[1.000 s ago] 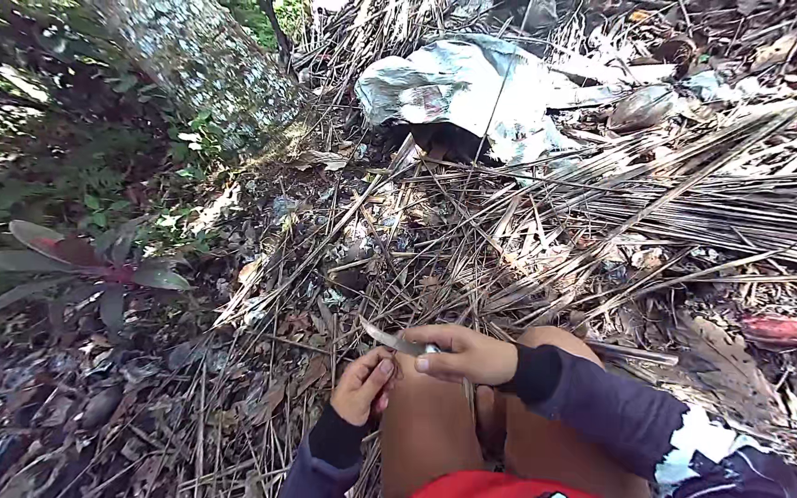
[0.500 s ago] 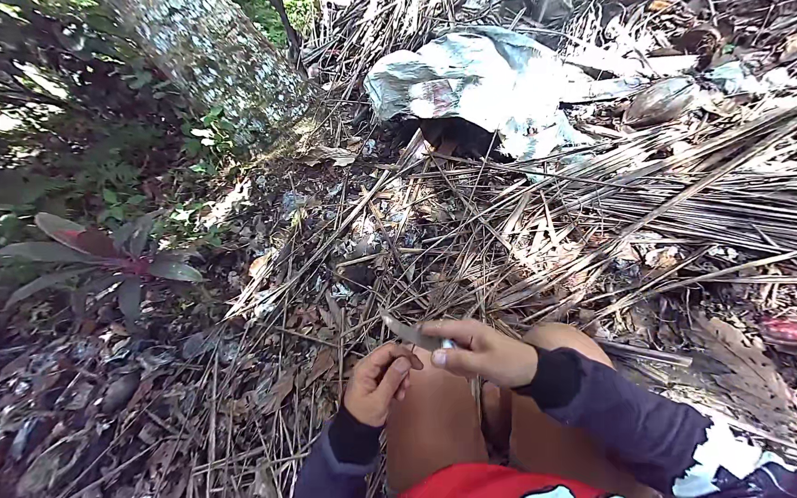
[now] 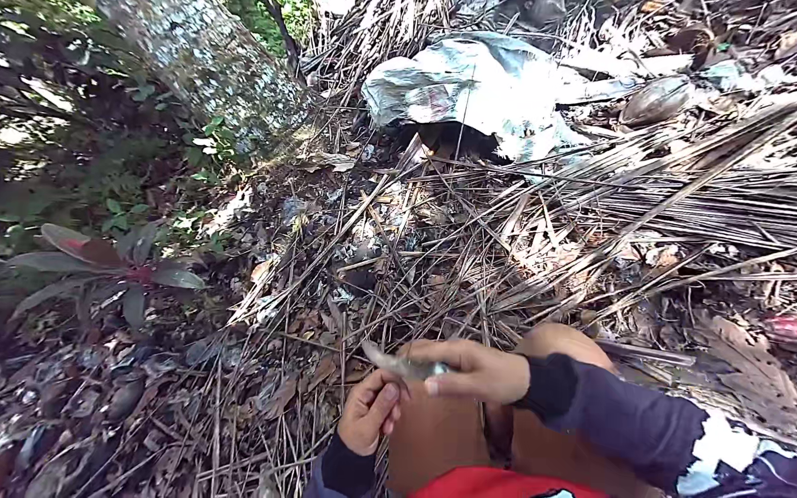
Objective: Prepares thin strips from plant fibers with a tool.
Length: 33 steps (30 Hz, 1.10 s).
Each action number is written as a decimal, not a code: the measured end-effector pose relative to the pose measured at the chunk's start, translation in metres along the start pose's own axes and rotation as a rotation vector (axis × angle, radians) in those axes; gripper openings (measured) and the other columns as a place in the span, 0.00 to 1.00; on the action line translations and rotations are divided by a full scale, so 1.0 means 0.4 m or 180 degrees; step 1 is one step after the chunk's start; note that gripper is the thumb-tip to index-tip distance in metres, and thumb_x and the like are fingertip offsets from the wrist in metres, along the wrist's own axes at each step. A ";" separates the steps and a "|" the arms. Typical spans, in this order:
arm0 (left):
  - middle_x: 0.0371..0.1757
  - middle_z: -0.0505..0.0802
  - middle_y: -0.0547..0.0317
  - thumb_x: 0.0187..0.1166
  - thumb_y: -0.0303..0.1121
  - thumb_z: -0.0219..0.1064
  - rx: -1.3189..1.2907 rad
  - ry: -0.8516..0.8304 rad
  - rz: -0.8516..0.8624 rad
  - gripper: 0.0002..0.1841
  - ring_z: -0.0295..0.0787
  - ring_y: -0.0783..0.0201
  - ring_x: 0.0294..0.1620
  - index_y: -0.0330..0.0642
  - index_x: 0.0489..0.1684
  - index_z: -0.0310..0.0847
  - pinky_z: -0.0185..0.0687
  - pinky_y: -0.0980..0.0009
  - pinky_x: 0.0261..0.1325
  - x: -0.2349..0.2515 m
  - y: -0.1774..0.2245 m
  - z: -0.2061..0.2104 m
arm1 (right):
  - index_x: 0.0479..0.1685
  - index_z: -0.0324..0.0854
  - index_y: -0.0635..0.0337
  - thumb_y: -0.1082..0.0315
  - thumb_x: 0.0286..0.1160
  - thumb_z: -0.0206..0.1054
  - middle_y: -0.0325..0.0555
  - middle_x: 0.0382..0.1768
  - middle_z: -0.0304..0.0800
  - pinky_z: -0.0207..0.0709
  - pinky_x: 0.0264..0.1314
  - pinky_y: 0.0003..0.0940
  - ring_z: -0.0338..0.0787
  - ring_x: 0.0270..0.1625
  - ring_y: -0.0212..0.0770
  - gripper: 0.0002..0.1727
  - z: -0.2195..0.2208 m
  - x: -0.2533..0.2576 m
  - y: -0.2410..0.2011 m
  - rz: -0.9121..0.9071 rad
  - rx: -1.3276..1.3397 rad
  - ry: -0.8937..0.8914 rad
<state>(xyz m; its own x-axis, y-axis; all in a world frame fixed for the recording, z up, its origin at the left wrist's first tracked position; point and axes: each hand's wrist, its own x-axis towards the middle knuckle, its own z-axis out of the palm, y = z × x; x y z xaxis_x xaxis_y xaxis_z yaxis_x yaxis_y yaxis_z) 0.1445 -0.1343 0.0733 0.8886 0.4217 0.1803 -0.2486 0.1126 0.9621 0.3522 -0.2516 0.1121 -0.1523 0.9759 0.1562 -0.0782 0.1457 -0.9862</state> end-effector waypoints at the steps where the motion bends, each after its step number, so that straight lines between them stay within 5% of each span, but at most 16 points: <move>1: 0.26 0.89 0.83 0.87 0.47 0.62 -0.0083 -0.0116 0.0012 0.11 0.77 0.91 0.21 0.56 0.44 0.90 0.73 0.92 0.25 -0.002 0.000 -0.009 | 0.77 0.72 0.71 0.67 0.85 0.57 0.41 0.43 0.85 0.66 0.30 0.14 0.71 0.29 0.16 0.25 0.002 0.002 0.001 -0.0023 0.0007 -0.0066; 7: 0.27 0.87 0.80 0.89 0.46 0.60 -0.0379 -0.0497 -0.0118 0.13 0.77 0.90 0.22 0.53 0.45 0.89 0.72 0.92 0.27 -0.078 -0.029 -0.079 | 0.74 0.77 0.53 0.56 0.85 0.58 0.23 0.23 0.76 0.63 0.23 0.11 0.68 0.20 0.14 0.23 -0.154 -0.003 -0.114 -0.0595 -0.0142 0.0690; 12: 0.34 0.93 0.78 0.88 0.46 0.60 0.0015 -0.0249 -0.0037 0.14 0.85 0.88 0.27 0.54 0.49 0.91 0.81 0.90 0.31 -0.075 -0.031 -0.046 | 0.75 0.76 0.52 0.56 0.84 0.60 0.25 0.23 0.77 0.67 0.23 0.13 0.71 0.21 0.17 0.23 -0.147 -0.010 -0.084 -0.0564 0.0006 0.0816; 19: 0.31 0.92 0.82 0.87 0.46 0.62 0.0338 0.0145 0.0290 0.12 0.80 0.92 0.23 0.56 0.46 0.91 0.75 0.92 0.25 0.029 0.025 0.064 | 0.76 0.72 0.71 0.63 0.86 0.58 0.37 0.44 0.83 0.65 0.32 0.11 0.71 0.31 0.13 0.25 0.010 -0.040 0.017 -0.0313 0.0169 0.0056; 24: 0.26 0.88 0.81 0.89 0.45 0.60 0.0062 -0.0300 0.0102 0.12 0.77 0.92 0.21 0.53 0.46 0.89 0.73 0.93 0.25 -0.005 0.017 0.037 | 0.74 0.77 0.55 0.53 0.84 0.60 0.21 0.26 0.78 0.65 0.27 0.11 0.70 0.24 0.13 0.24 -0.116 -0.050 -0.069 -0.0418 0.0095 0.0592; 27: 0.25 0.88 0.80 0.89 0.45 0.60 -0.0011 -0.0329 -0.0026 0.12 0.77 0.91 0.20 0.53 0.46 0.89 0.72 0.93 0.25 -0.035 0.014 0.014 | 0.72 0.79 0.48 0.49 0.83 0.61 0.21 0.22 0.77 0.65 0.23 0.12 0.70 0.20 0.15 0.24 -0.193 -0.049 -0.102 -0.0705 -0.0033 0.0871; 33: 0.23 0.87 0.81 0.88 0.46 0.60 0.0088 -0.0245 -0.0235 0.12 0.76 0.91 0.19 0.54 0.46 0.90 0.72 0.92 0.24 -0.069 0.018 -0.015 | 0.78 0.73 0.50 0.58 0.85 0.57 0.27 0.18 0.74 0.68 0.18 0.16 0.71 0.15 0.21 0.23 -0.240 -0.068 -0.131 -0.0915 0.0121 0.1290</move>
<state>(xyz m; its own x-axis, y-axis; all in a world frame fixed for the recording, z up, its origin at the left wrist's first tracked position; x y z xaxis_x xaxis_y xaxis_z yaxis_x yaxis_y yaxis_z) 0.1158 -0.1397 0.0738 0.9314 0.3427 0.1229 -0.1716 0.1155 0.9784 0.4551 -0.2702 0.1544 0.2753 0.8828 0.3806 -0.0978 0.4195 -0.9025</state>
